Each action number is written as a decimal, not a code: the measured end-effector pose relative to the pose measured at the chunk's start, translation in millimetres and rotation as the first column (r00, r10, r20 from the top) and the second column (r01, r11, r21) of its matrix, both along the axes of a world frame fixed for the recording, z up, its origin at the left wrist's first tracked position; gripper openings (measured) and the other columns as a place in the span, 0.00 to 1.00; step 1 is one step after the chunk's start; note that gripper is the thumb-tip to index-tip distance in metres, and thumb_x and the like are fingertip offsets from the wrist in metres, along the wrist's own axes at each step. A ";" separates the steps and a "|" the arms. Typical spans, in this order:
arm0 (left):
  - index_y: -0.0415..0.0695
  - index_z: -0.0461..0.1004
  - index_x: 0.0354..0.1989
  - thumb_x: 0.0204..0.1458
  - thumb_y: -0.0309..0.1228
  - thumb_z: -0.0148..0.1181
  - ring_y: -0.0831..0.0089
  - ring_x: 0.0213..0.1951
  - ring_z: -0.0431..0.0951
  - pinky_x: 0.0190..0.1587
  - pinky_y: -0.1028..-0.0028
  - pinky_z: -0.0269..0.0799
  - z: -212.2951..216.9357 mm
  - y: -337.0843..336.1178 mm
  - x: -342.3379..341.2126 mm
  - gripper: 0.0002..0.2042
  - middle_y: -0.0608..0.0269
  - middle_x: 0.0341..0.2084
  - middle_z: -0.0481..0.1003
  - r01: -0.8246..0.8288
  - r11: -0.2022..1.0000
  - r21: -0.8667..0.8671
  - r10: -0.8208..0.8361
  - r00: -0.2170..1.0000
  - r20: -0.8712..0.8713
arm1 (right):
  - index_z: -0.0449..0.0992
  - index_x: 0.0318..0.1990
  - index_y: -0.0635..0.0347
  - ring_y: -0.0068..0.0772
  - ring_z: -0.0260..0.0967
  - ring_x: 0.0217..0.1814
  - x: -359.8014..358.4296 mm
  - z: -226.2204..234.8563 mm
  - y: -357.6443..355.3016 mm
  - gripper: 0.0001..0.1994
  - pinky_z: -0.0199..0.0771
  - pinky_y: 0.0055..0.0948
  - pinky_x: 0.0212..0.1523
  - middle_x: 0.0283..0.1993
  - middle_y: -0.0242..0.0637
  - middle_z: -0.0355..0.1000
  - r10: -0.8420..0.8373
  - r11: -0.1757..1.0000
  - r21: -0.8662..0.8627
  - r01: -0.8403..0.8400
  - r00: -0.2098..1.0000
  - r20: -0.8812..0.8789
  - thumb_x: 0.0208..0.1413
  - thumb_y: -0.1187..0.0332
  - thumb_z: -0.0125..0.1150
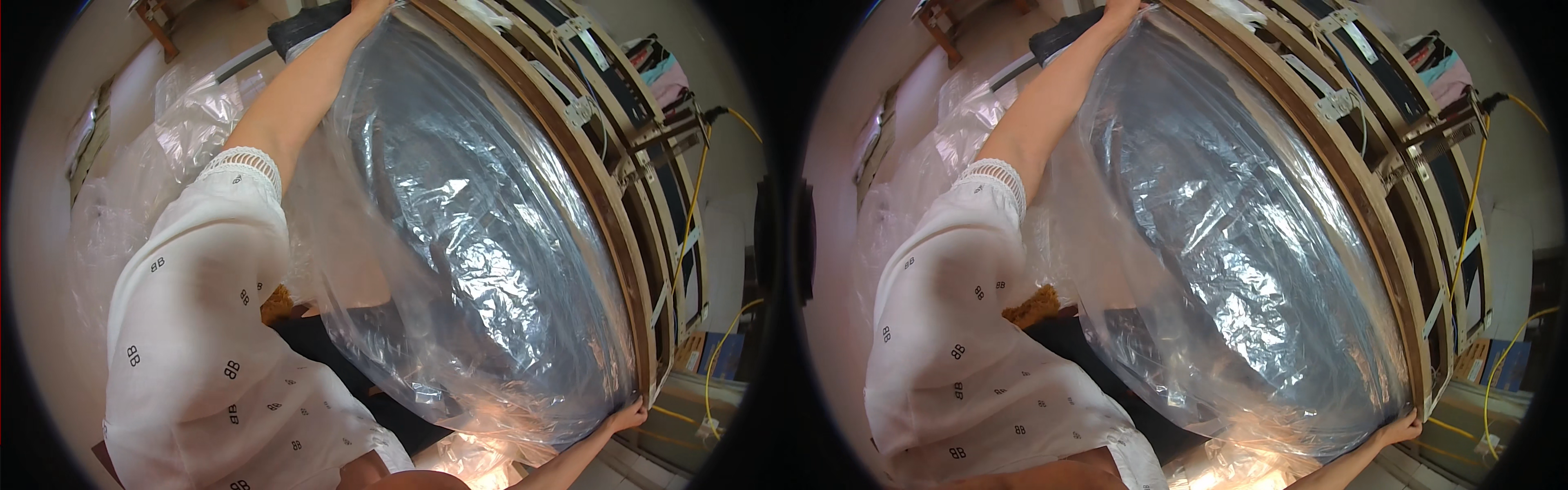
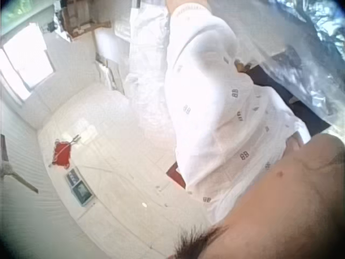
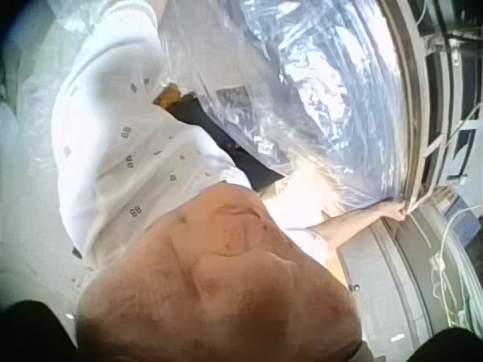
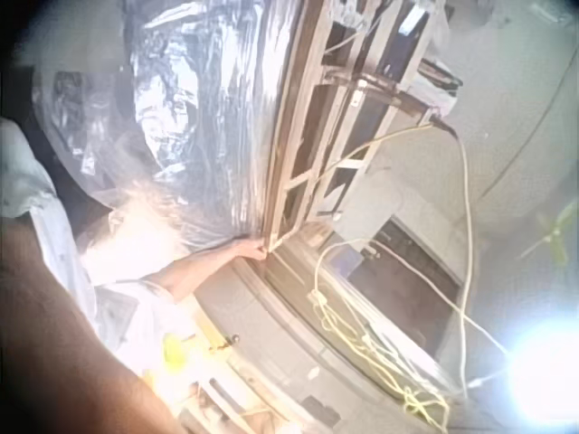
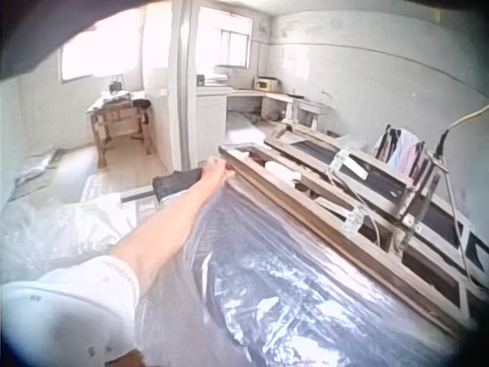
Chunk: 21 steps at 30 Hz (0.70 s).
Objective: The recorder is covering a dark gray seat or foam product with a large clear plastic sheet.
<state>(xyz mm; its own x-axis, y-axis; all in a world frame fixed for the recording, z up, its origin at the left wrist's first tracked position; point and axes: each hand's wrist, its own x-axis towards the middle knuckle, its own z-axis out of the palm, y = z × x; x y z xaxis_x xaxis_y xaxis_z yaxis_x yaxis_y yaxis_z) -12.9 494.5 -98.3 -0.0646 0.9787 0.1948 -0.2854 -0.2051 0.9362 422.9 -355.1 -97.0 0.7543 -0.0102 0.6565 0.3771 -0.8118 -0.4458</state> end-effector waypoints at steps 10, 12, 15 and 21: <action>0.44 0.71 0.46 0.54 0.48 0.35 0.47 0.47 0.69 0.50 0.51 0.59 15.7 -44.6 -40.0 0.24 0.46 0.41 0.72 0.200 0.872 0.447 0.290 0.523 -0.801 | 0.70 0.33 0.80 0.49 0.64 0.34 -17.5 8.9 26.0 0.22 0.62 0.40 0.38 0.32 0.59 0.69 -0.025 1.000 0.013 0.026 0.994 -0.102 0.59 0.59 0.45; 0.43 0.73 0.44 0.51 0.45 0.43 0.52 0.44 0.71 0.47 0.59 0.64 17.9 -37.8 -38.6 0.21 0.48 0.39 0.74 0.274 0.853 0.444 0.264 0.508 -0.820 | 0.71 0.37 0.75 0.50 0.64 0.38 -25.9 9.7 5.3 0.21 0.62 0.41 0.41 0.37 0.55 0.69 -0.080 0.995 -0.057 0.079 0.997 -0.021 0.59 0.58 0.45; 0.40 0.75 0.40 0.46 0.37 0.54 0.65 0.43 0.71 0.44 0.69 0.66 21.6 36.5 -67.4 0.16 0.56 0.35 0.74 0.116 0.985 0.132 -0.024 0.835 -0.550 | 0.71 0.43 0.64 0.48 0.65 0.45 -79.2 24.6 -8.1 0.17 0.63 0.39 0.45 0.45 0.47 0.69 -0.166 0.938 -0.291 0.187 0.982 0.093 0.59 0.58 0.45; 0.44 0.72 0.49 0.55 0.46 0.44 0.67 0.43 0.74 0.48 0.71 0.66 36.6 196.2 -262.4 0.22 0.56 0.42 0.74 0.298 0.954 -0.029 -0.193 0.538 -0.821 | 0.69 0.51 0.62 0.46 0.60 0.57 -179.5 33.5 56.2 0.19 0.58 0.37 0.57 0.54 0.46 0.65 0.120 0.820 -0.540 -0.188 0.980 -0.159 0.56 0.60 0.49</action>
